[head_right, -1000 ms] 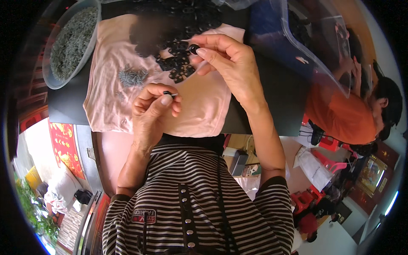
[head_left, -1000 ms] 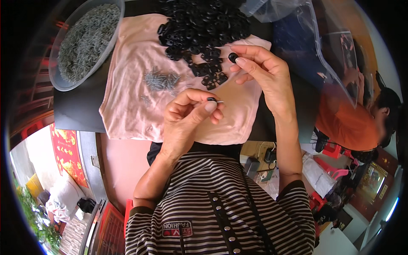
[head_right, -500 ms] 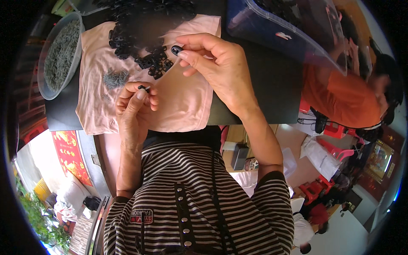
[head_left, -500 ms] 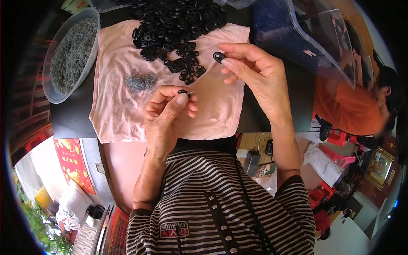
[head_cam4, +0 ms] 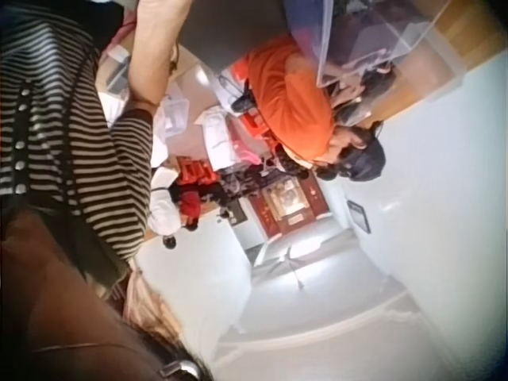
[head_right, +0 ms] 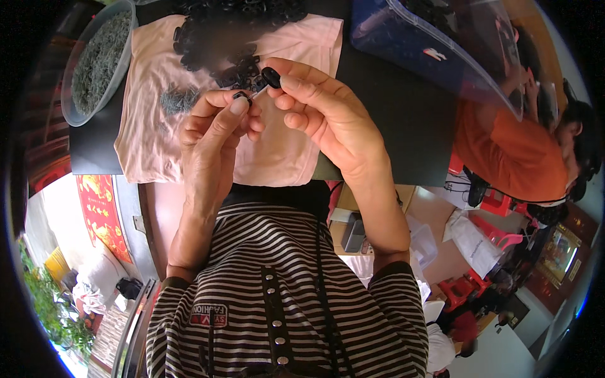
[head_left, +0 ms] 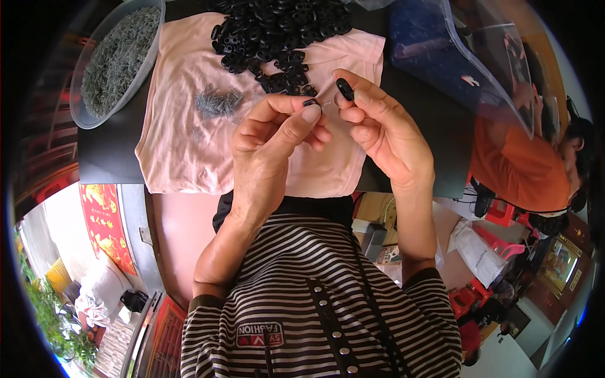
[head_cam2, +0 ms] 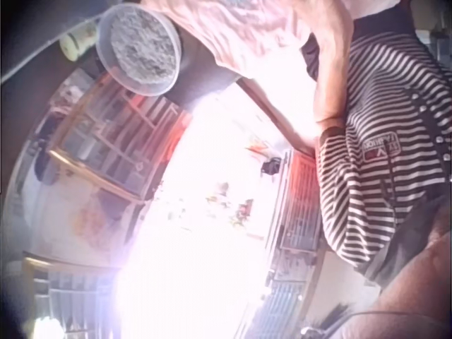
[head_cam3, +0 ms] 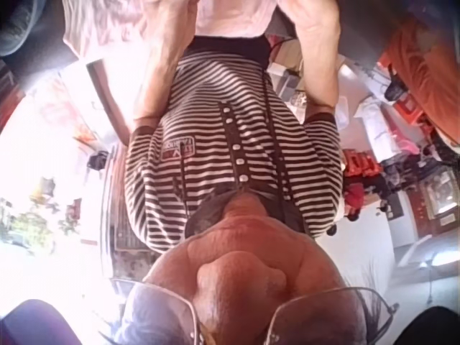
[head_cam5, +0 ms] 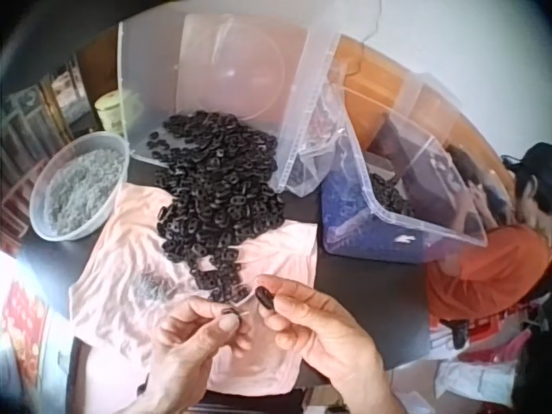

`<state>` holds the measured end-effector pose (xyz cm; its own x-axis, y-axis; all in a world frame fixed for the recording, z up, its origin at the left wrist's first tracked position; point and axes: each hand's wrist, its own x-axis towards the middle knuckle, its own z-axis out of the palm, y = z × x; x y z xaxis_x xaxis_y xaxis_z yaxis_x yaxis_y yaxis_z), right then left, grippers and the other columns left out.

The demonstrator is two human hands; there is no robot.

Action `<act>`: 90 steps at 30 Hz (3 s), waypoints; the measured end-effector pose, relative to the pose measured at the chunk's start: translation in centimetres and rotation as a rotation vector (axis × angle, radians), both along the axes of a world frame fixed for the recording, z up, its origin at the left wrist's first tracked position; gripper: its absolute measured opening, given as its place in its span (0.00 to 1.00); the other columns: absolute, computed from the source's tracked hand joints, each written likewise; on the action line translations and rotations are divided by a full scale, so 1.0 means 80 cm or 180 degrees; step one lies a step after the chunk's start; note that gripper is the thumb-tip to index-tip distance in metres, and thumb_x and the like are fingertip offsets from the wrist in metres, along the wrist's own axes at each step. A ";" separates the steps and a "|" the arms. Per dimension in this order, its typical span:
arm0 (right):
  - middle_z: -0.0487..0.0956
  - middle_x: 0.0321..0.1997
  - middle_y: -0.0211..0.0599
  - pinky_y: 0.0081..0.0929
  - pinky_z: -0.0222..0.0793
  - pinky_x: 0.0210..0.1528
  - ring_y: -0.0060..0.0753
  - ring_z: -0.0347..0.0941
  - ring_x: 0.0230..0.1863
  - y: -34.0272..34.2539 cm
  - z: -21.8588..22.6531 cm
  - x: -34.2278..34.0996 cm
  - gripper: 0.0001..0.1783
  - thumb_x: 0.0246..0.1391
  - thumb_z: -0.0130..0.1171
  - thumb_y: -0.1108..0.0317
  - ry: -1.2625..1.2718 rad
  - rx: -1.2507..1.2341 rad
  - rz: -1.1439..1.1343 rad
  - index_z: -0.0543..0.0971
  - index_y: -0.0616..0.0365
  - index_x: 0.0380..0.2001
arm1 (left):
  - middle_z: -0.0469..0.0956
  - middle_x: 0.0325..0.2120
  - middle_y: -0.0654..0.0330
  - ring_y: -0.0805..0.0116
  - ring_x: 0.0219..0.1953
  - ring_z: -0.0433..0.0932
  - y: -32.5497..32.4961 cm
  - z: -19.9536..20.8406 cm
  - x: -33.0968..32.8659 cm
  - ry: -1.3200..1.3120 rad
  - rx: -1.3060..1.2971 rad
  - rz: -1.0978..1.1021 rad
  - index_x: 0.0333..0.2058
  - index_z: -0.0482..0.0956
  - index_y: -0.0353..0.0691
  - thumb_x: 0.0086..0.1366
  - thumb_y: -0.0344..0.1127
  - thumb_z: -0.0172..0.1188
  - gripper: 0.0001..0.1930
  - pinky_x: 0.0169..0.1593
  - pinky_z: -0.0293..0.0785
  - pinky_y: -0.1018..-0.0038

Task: The person sits at a table and repeatedly assembles small black plastic clips with metal pins. They pick up a clip and a pin, insert the pin into the clip, and place the finished unit on a pink cloth.

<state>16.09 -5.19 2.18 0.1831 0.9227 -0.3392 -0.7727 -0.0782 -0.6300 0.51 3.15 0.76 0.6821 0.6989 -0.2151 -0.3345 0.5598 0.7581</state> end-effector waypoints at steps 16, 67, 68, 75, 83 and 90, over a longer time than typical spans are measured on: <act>0.76 0.34 0.32 0.14 0.70 0.31 0.15 0.71 0.31 0.007 0.018 -0.039 0.16 0.55 0.56 0.72 -0.2253 0.0173 -0.0670 0.74 0.65 0.47 | 0.79 0.27 0.56 0.73 0.29 0.77 0.003 -0.005 0.000 -0.0102 0.0031 0.0241 0.36 0.75 0.31 0.62 0.29 0.57 0.08 0.35 0.73 0.78; 0.77 0.38 0.33 0.13 0.72 0.30 0.16 0.74 0.32 0.012 0.015 -0.052 0.13 0.55 0.55 0.76 -0.2990 0.0335 -0.0639 0.76 0.63 0.45 | 0.79 0.30 0.58 0.73 0.30 0.76 0.000 -0.011 -0.004 -0.0254 0.0056 0.0302 0.38 0.76 0.33 0.62 0.28 0.57 0.07 0.33 0.72 0.79; 0.77 0.38 0.33 0.13 0.72 0.30 0.16 0.74 0.32 0.012 0.014 -0.052 0.13 0.55 0.55 0.76 -0.3045 0.0336 -0.0647 0.76 0.63 0.45 | 0.79 0.30 0.58 0.74 0.30 0.76 0.000 -0.012 -0.004 -0.0251 0.0059 0.0322 0.38 0.76 0.33 0.62 0.28 0.57 0.07 0.33 0.72 0.79; 0.78 0.37 0.35 0.13 0.73 0.30 0.17 0.75 0.32 0.013 0.016 -0.053 0.12 0.54 0.55 0.76 -0.2939 0.0241 -0.0650 0.76 0.64 0.44 | 0.79 0.30 0.59 0.75 0.30 0.76 0.003 -0.013 -0.005 -0.0307 -0.0077 0.0228 0.39 0.77 0.32 0.63 0.29 0.56 0.08 0.34 0.72 0.79; 0.77 0.34 0.34 0.13 0.73 0.31 0.18 0.76 0.31 0.014 0.016 -0.053 0.11 0.54 0.56 0.77 -0.3316 0.0351 -0.0746 0.76 0.65 0.42 | 0.79 0.29 0.57 0.73 0.29 0.76 0.003 -0.010 -0.008 -0.0167 0.0063 0.0260 0.39 0.78 0.31 0.62 0.28 0.56 0.08 0.34 0.73 0.79; 0.76 0.34 0.35 0.14 0.74 0.34 0.19 0.76 0.30 0.015 0.013 -0.056 0.10 0.52 0.56 0.80 -0.3189 0.0376 -0.0827 0.76 0.67 0.40 | 0.79 0.28 0.56 0.72 0.29 0.76 0.001 -0.010 -0.006 -0.0203 0.0174 0.0337 0.38 0.78 0.31 0.62 0.27 0.57 0.08 0.34 0.73 0.79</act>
<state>11.59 -4.02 3.21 0.5288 0.8320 0.1679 0.1243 0.1197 -0.9850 0.00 3.22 -0.02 0.6151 0.7771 -0.1332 -0.4381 0.4773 0.7617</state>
